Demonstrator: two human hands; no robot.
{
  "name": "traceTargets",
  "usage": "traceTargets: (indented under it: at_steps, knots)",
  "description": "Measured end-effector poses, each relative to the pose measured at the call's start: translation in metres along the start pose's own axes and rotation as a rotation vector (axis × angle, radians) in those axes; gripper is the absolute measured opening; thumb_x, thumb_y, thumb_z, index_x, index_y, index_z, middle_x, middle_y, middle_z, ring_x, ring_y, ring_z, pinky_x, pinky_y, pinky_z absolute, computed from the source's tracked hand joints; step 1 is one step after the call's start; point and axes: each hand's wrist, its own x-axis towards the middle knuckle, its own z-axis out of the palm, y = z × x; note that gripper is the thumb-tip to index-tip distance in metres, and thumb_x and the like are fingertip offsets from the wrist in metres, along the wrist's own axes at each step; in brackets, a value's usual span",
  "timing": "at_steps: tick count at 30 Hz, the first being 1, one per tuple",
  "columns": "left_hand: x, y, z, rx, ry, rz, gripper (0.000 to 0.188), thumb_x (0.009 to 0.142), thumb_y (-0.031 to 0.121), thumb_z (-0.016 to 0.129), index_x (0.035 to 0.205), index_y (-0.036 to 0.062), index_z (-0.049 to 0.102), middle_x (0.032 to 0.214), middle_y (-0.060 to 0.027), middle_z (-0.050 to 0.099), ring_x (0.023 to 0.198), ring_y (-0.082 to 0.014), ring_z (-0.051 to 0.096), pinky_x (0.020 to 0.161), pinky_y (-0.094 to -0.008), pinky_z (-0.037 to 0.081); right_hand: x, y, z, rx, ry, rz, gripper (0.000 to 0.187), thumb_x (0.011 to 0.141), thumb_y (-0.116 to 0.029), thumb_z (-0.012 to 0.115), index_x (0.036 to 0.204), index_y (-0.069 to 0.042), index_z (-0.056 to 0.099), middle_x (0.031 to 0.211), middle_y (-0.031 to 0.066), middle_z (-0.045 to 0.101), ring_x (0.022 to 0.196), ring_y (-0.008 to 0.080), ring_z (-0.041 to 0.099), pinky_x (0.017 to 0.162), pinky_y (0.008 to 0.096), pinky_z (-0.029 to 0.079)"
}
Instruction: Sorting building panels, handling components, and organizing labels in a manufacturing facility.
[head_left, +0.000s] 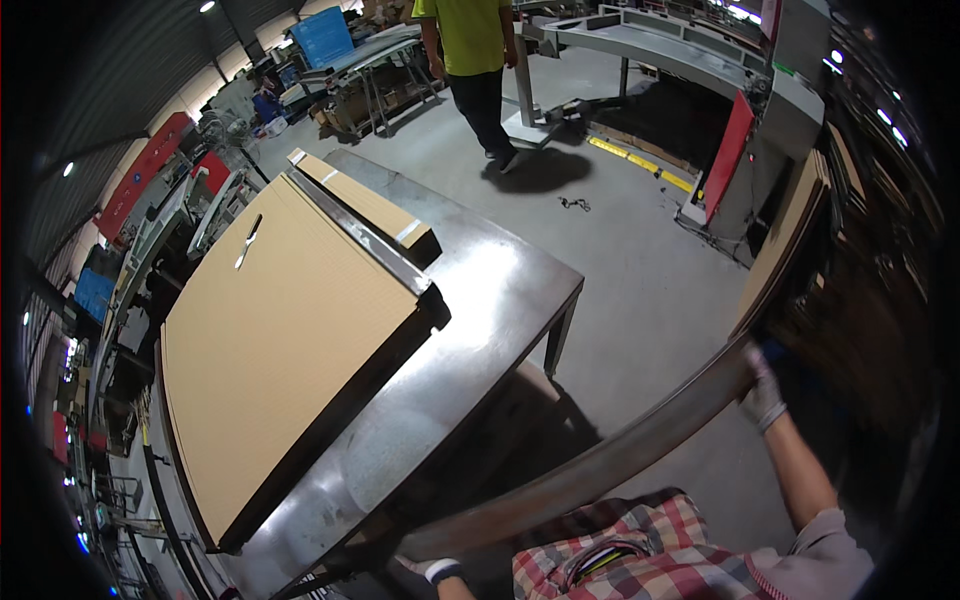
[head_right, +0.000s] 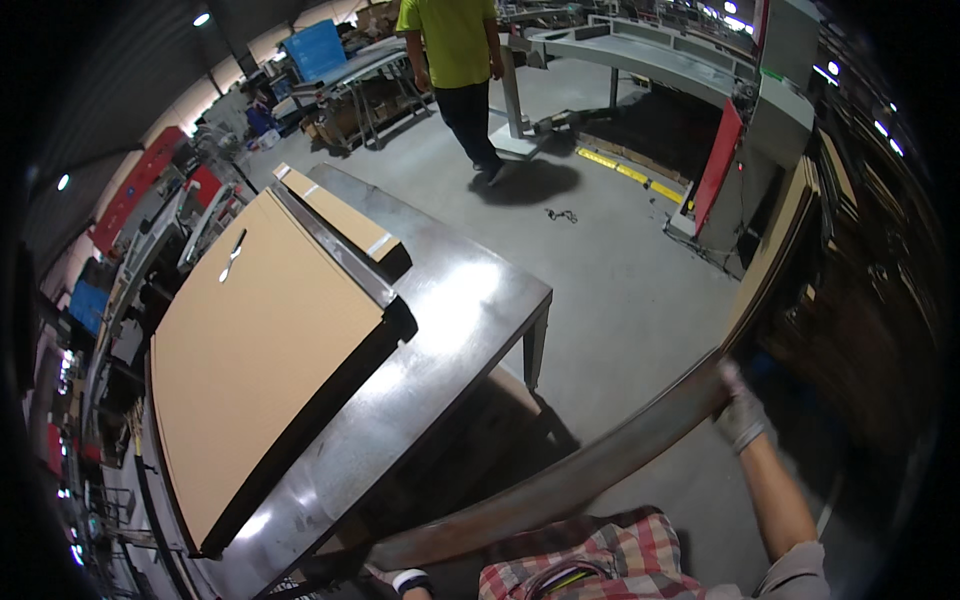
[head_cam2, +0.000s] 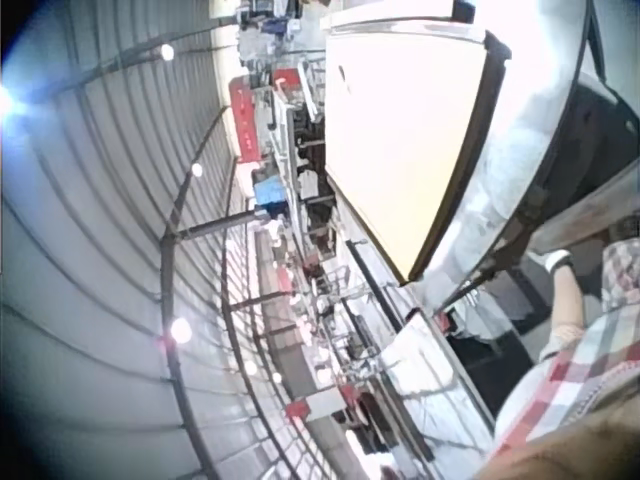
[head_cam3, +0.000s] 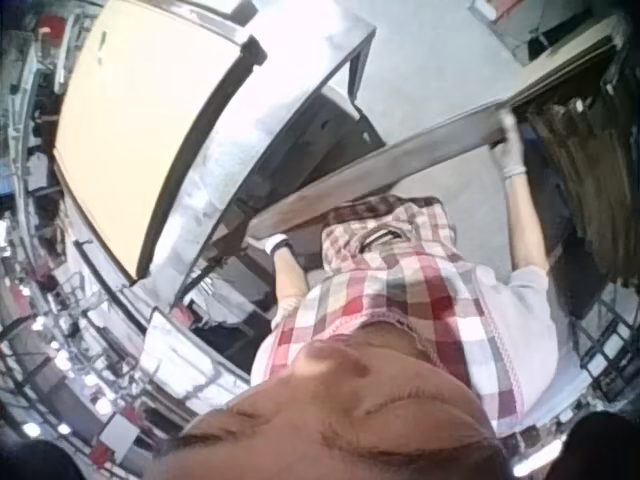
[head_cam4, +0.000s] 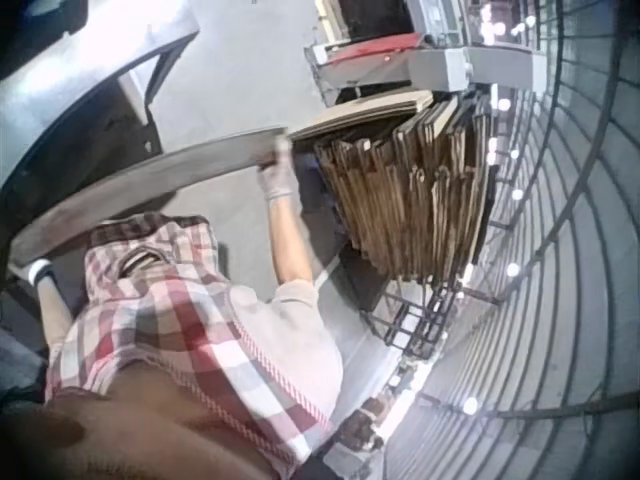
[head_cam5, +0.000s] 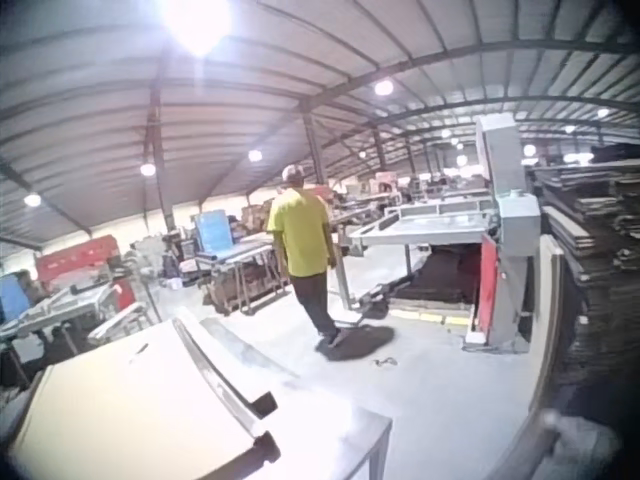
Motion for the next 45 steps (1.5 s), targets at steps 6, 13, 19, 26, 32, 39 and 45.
traceTargets:
  at_steps: [6, 13, 19, 26, 32, 39, 45]
  knots:
    - [0.021, -0.025, 0.054, -0.101, 0.042, -0.18, 0.07, 0.086, 0.059, 0.032, 0.134, 0.0078, 0.041, 0.138, -0.0132, 0.042, 0.125, -0.0325, 0.04, 0.106, -0.0455, 0.027, -0.005, 0.164, 0.139, -0.457, -0.746, 0.702, 0.045, 0.082, -0.031, 0.065, 0.113, -0.001, 0.056, 0.107, 0.0084, 0.06, 0.101, 0.0177, 0.056, 0.09, 0.0331, 0.045]
    - [-0.003, -0.186, 0.152, -0.045, 0.033, -0.338, 0.061, 0.086, 0.048, 0.038, 0.13, 0.0066, 0.043, 0.133, -0.0127, 0.044, 0.12, -0.0286, 0.042, 0.101, -0.0426, 0.031, 0.016, 0.336, 0.287, -1.431, -1.585, 0.337, 0.075, 0.081, -0.059, 0.052, 0.108, 0.01, 0.057, 0.097, 0.0251, 0.063, 0.094, 0.0378, 0.06, 0.086, 0.0392, 0.045]
    - [-0.019, -0.231, 0.167, 0.221, 0.099, -0.453, 0.053, 0.085, 0.038, 0.044, 0.126, 0.0055, 0.045, 0.129, -0.0123, 0.046, 0.117, -0.0253, 0.044, 0.096, -0.0401, 0.035, 0.105, 0.171, 0.261, -1.046, -1.675, 0.705, 0.067, 0.089, -0.049, 0.05, 0.132, 0.001, 0.037, 0.125, 0.0162, 0.052, 0.113, 0.0281, 0.052, 0.094, 0.036, 0.041]
    - [-0.168, -0.293, 0.236, 1.139, -0.431, -0.895, 0.045, 0.084, 0.027, 0.051, 0.122, 0.0042, 0.046, 0.124, -0.0118, 0.049, 0.113, -0.0213, 0.047, 0.091, -0.0372, 0.039, 0.317, -0.019, 0.239, -1.104, -1.177, 0.646, 0.024, 0.088, -0.018, 0.057, 0.107, -0.003, 0.062, 0.087, 0.0058, 0.062, 0.082, 0.0152, 0.057, 0.077, 0.031, 0.048]
    - [-0.207, -0.199, 0.455, 0.881, -0.23, -0.194, 0.039, 0.083, 0.017, 0.057, 0.119, 0.0031, 0.048, 0.12, -0.0114, 0.051, 0.109, -0.018, 0.049, 0.087, -0.0347, 0.043, 0.529, 0.015, 0.366, -1.02, -0.896, 0.418, 0.037, 0.089, -0.016, 0.056, 0.116, 0.007, 0.047, 0.094, 0.0122, 0.06, 0.082, 0.0184, 0.06, 0.074, 0.0287, 0.051]
    - [-0.117, -0.144, 0.523, 0.322, 0.48, 0.413, 0.056, 0.088, 0.041, 0.054, 0.121, -0.0032, 0.048, 0.114, -0.0161, 0.054, 0.103, -0.0251, 0.054, 0.089, -0.0346, 0.045, 0.519, 0.068, 0.708, -1.205, -1.656, -0.126, 0.037, 0.087, -0.025, 0.056, 0.116, -0.002, 0.056, 0.116, 0.0147, 0.06, 0.107, 0.0236, 0.058, 0.092, 0.0309, 0.044]
    - [-0.139, -0.122, 0.603, 1.623, 0.622, 0.606, 0.021, 0.084, 0.021, 0.055, 0.098, 0.0074, 0.063, 0.094, -0.0205, 0.064, 0.09, -0.0376, 0.06, 0.078, -0.042, 0.047, 0.531, 0.092, 0.845, -1.364, -2.065, -0.331, 0.043, 0.087, -0.034, 0.059, 0.117, -0.003, 0.054, 0.109, 0.0141, 0.063, 0.101, 0.0243, 0.061, 0.089, 0.0325, 0.048]
